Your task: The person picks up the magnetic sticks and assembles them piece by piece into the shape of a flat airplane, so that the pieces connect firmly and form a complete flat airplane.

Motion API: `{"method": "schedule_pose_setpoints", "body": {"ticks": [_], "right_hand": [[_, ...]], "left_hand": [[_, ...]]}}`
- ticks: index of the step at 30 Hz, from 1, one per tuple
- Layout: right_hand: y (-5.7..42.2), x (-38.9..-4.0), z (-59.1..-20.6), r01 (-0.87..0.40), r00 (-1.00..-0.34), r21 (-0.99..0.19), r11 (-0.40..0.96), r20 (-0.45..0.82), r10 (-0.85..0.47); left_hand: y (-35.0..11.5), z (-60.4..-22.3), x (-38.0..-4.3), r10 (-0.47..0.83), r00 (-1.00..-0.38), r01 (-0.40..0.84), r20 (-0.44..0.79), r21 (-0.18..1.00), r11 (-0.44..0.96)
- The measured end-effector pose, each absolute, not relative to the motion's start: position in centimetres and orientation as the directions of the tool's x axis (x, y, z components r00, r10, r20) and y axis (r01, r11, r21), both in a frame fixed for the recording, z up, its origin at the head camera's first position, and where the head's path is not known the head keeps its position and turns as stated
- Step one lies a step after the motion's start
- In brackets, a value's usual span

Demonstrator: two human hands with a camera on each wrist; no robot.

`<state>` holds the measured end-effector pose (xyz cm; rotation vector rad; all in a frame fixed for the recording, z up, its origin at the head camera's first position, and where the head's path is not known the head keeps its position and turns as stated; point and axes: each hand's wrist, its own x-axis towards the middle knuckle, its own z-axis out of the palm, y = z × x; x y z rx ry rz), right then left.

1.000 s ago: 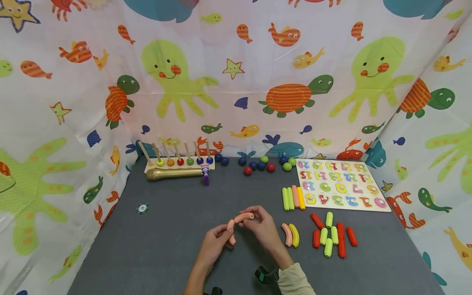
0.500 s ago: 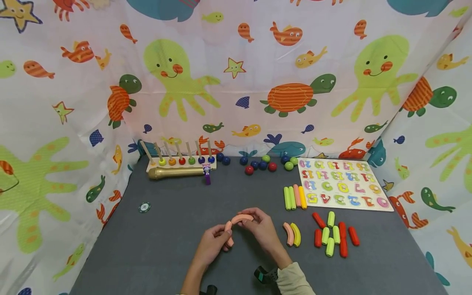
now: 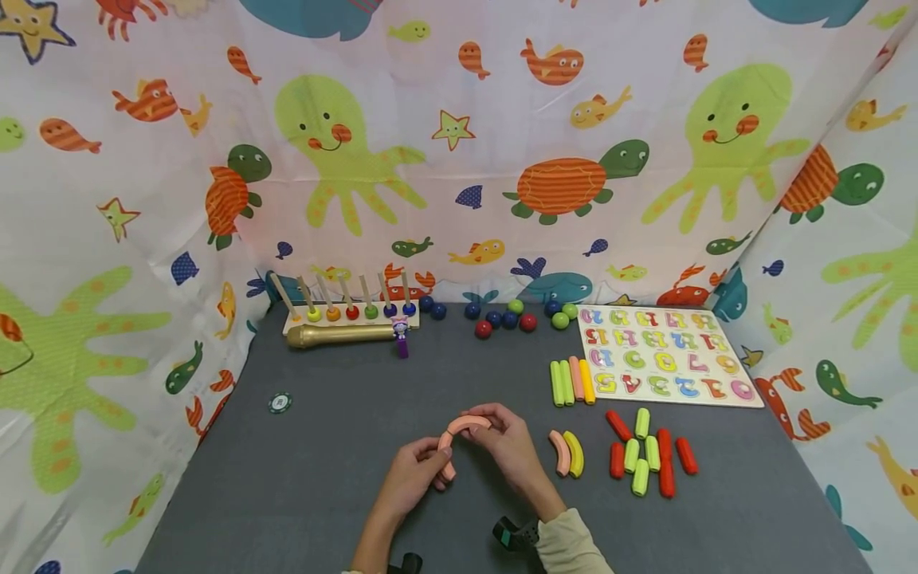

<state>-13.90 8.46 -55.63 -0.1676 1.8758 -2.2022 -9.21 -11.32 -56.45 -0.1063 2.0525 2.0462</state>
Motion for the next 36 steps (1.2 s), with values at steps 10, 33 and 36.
{"method": "schedule_pose_setpoints", "body": {"ticks": [10, 33, 36], "right_hand": [[8.66, -13.75, -55.88, -0.098, -0.957, -0.936, 0.339, -0.005, -0.29], [8.26, -13.91, -55.57, 0.069, -0.96, -0.995, -0.068, -0.048, -0.275], [8.13, -13.94, -55.59, 0.061, -0.956, -0.998, -0.032, -0.05, -0.288]], "left_hand": [[-11.69, -56.22, -9.17, 0.11, -0.972, -0.206, -0.208, 0.978, 0.028], [-11.79, -55.96, -9.02, 0.184, -0.967, -0.164, -0.175, 0.984, 0.073], [-11.88, -55.82, -8.91, 0.177, -0.968, -0.163, -0.178, 0.982, 0.095]]}}
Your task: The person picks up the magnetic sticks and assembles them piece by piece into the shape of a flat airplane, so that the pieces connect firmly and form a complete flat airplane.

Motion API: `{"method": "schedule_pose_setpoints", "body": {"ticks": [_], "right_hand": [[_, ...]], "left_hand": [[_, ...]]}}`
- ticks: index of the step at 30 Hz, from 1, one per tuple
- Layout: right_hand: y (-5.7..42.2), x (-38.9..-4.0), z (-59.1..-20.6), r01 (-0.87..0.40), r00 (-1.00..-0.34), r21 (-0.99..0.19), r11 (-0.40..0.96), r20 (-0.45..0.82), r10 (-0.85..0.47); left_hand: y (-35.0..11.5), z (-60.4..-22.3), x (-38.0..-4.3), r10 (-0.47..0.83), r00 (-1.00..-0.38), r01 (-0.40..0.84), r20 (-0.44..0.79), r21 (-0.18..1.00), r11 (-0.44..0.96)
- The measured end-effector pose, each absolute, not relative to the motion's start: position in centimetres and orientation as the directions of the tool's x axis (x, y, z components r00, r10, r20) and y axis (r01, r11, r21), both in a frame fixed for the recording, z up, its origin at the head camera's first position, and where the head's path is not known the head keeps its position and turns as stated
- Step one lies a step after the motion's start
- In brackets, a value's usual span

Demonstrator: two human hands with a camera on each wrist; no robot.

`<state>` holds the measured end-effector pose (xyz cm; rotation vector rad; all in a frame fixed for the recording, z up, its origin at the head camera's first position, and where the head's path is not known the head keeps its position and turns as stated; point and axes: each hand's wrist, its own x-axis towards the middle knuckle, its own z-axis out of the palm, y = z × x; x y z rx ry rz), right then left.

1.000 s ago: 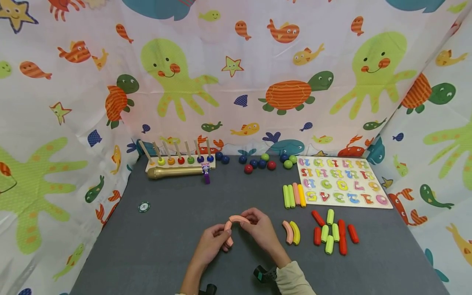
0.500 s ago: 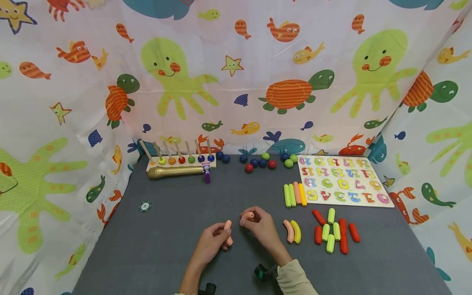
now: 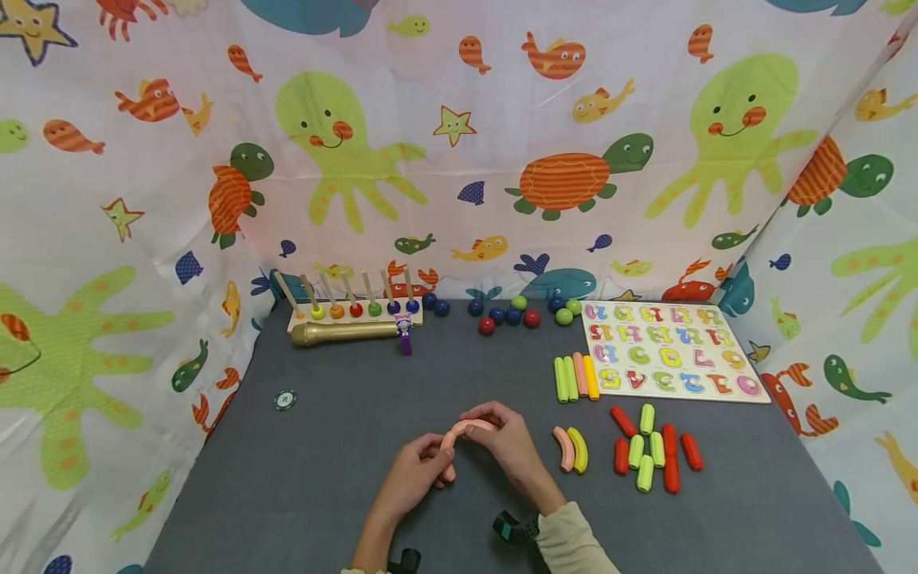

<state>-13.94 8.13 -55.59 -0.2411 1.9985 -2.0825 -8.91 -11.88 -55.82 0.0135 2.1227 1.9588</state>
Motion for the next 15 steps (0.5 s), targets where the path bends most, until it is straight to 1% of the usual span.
{"method": "schedule_pose_setpoints", "body": {"ticks": [3, 9, 12, 15], "right_hand": [[7.7, -14.0, -55.6, 0.043, -0.943, -0.999, -0.029, -0.031, -0.332], [5.9, -14.9, -55.4, -0.017, -0.9, -1.0, 0.012, 0.01, -0.437], [4.7, -15.6, -55.0, -0.025, -0.894, -0.999, 0.046, 0.002, -0.449], [3.0, -16.3, -54.8, 0.004, -0.897, -1.0, 0.031, -0.017, -0.442]], "left_hand": [[-12.2, -55.6, -8.9, 0.153, -0.972, -0.152, -0.179, 0.974, 0.17], [-13.4, -54.8, -9.2, 0.066, -0.988, -0.1, -0.136, 0.913, 0.396], [-14.4, -54.4, -9.2, 0.022, -0.992, -0.102, -0.124, 0.893, 0.438], [-15.8, -54.1, -9.2, -0.046, -0.989, -0.145, -0.138, 0.893, 0.426]]}}
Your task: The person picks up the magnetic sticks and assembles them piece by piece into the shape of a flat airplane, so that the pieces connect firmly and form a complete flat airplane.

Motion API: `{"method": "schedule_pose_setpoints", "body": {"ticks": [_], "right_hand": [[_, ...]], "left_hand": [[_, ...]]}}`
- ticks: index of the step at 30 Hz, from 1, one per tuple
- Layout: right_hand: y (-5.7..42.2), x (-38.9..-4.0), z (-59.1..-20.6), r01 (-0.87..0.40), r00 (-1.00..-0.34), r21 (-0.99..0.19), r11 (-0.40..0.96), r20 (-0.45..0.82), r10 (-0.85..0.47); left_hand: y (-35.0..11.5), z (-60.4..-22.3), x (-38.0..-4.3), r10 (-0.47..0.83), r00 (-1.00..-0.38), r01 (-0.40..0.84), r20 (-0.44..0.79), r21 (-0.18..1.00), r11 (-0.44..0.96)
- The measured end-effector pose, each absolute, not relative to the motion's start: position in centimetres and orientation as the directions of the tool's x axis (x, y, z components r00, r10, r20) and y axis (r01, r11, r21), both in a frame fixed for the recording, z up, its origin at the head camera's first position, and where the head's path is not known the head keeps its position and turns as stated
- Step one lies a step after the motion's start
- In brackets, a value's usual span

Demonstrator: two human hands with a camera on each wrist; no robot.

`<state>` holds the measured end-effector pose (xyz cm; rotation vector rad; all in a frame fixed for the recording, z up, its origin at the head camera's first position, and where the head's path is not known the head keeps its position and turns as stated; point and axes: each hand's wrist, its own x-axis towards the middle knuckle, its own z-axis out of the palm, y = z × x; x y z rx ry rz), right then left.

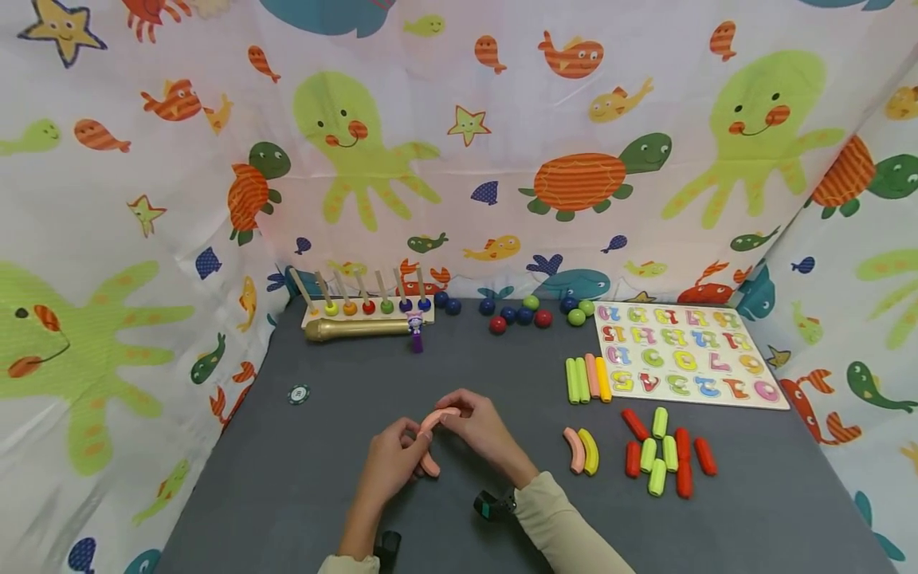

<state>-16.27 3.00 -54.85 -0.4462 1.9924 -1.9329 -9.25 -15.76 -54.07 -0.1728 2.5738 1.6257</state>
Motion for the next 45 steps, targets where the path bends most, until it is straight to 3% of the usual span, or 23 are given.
{"method": "schedule_pose_setpoints", "body": {"ticks": [4, 9, 15, 31, 40, 45], "right_hand": [[0.0, -17.4, -54.6, 0.089, -0.906, -0.995, -0.051, -0.059, -0.419], [-3.7, -18.3, -54.3, 0.187, -0.902, -0.981, -0.053, -0.15, -0.405], [-6.6, -19.3, -54.0, 0.28, -0.842, -0.96, -0.027, -0.232, -0.487], [-8.8, -20.9, -55.4, 0.504, -0.733, -0.844, -0.184, -0.305, -0.609], [-7.3, -19.9, -57.4, 0.579, -0.724, -0.723, -0.377, -0.243, -0.645], [-6.1, -20.1, -57.8, 0.602, -0.7, -0.693, -0.396, -0.221, -0.679]], "left_hand": [[-17.9, -53.9, -9.3, -0.16, -0.974, -0.215, -0.162, 0.883, 0.416], [-20.9, -54.2, -9.3, -0.269, -0.946, -0.29, -0.184, 0.851, 0.439], [-23.9, -54.6, -8.8, -0.351, -0.914, -0.359, -0.202, 0.806, 0.471], [-26.8, -54.7, -9.7, -0.412, -0.881, -0.43, -0.231, 0.754, 0.497], [-26.7, -55.4, -9.4, -0.388, -0.903, -0.386, -0.184, 0.744, 0.545], [-27.0, -55.6, -9.5, -0.356, -0.911, -0.381, -0.207, 0.751, 0.539]]}}
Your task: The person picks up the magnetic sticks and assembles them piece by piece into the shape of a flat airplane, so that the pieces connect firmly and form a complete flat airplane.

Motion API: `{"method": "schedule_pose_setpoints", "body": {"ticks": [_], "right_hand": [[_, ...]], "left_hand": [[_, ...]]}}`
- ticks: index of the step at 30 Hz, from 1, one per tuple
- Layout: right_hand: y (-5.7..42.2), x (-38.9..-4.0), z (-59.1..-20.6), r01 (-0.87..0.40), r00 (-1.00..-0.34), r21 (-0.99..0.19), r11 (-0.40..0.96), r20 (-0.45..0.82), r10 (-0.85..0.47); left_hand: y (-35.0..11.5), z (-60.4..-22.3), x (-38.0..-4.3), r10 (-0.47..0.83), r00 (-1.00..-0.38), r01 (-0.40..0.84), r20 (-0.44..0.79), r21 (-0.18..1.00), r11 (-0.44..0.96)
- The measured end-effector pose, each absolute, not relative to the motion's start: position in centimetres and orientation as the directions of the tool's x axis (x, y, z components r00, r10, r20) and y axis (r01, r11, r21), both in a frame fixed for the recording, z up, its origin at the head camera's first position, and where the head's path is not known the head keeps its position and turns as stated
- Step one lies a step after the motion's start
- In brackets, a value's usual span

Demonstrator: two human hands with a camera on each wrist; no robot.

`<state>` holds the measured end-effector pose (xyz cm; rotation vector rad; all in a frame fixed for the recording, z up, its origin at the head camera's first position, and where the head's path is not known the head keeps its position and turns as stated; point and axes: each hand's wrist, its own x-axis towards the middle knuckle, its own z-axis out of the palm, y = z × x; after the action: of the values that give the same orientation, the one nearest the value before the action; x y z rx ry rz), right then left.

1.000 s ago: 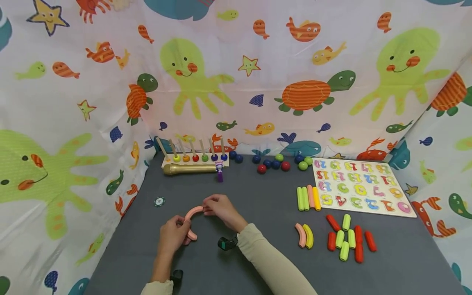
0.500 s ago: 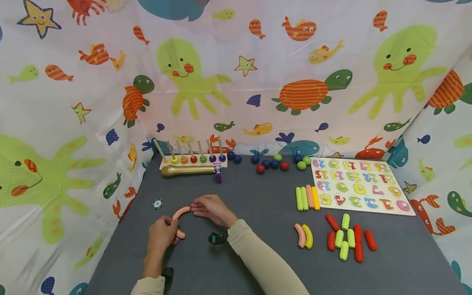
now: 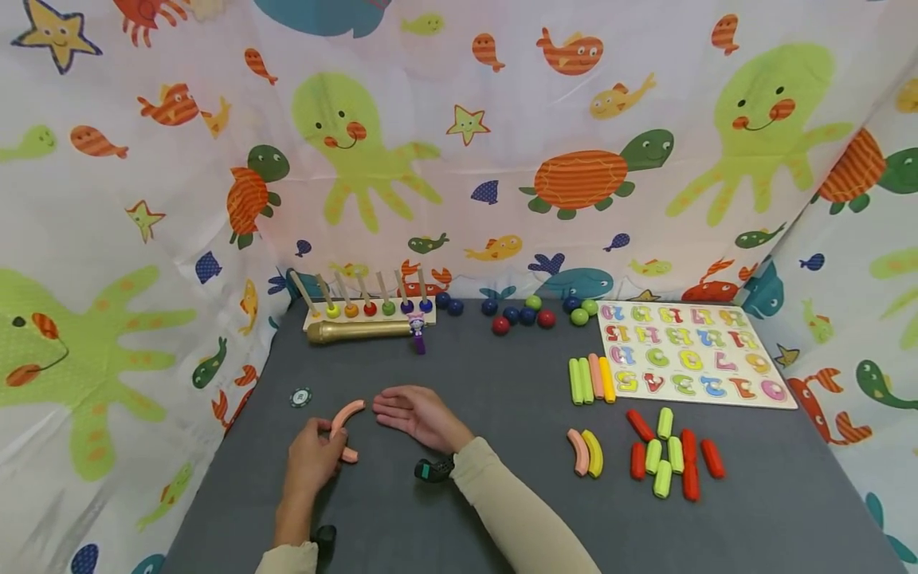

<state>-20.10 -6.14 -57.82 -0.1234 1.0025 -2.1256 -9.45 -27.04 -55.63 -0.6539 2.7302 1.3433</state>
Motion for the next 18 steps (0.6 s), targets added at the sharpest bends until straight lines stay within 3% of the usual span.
{"method": "schedule_pose_setpoints", "body": {"ticks": [4, 9, 13, 18], "right_hand": [[-4.6, -21.1, -57.0, 0.57, -0.739, -0.73, -0.378, -0.254, -0.624], [-1.8, -23.6, -55.6, 0.385, -0.896, -0.879, -0.283, -0.282, -0.342], [0.6, -26.1, -55.5, 0.144, -0.987, -0.989, -0.028, -0.141, -0.078], [3.6, -28.5, -55.5, -0.032, -0.997, -0.931, 0.364, 0.056, 0.056]], "left_hand": [[-27.3, -55.0, -10.0, -0.336, -0.906, -0.415, -0.256, 0.693, 0.589], [-27.5, -54.3, -11.0, -0.296, -0.929, -0.369, -0.222, 0.595, 0.714], [-27.7, -54.3, -12.0, -0.227, -0.954, -0.298, -0.195, 0.575, 0.762], [-28.3, -54.8, -13.0, -0.148, -0.975, -0.219, -0.168, 0.579, 0.786]]}}
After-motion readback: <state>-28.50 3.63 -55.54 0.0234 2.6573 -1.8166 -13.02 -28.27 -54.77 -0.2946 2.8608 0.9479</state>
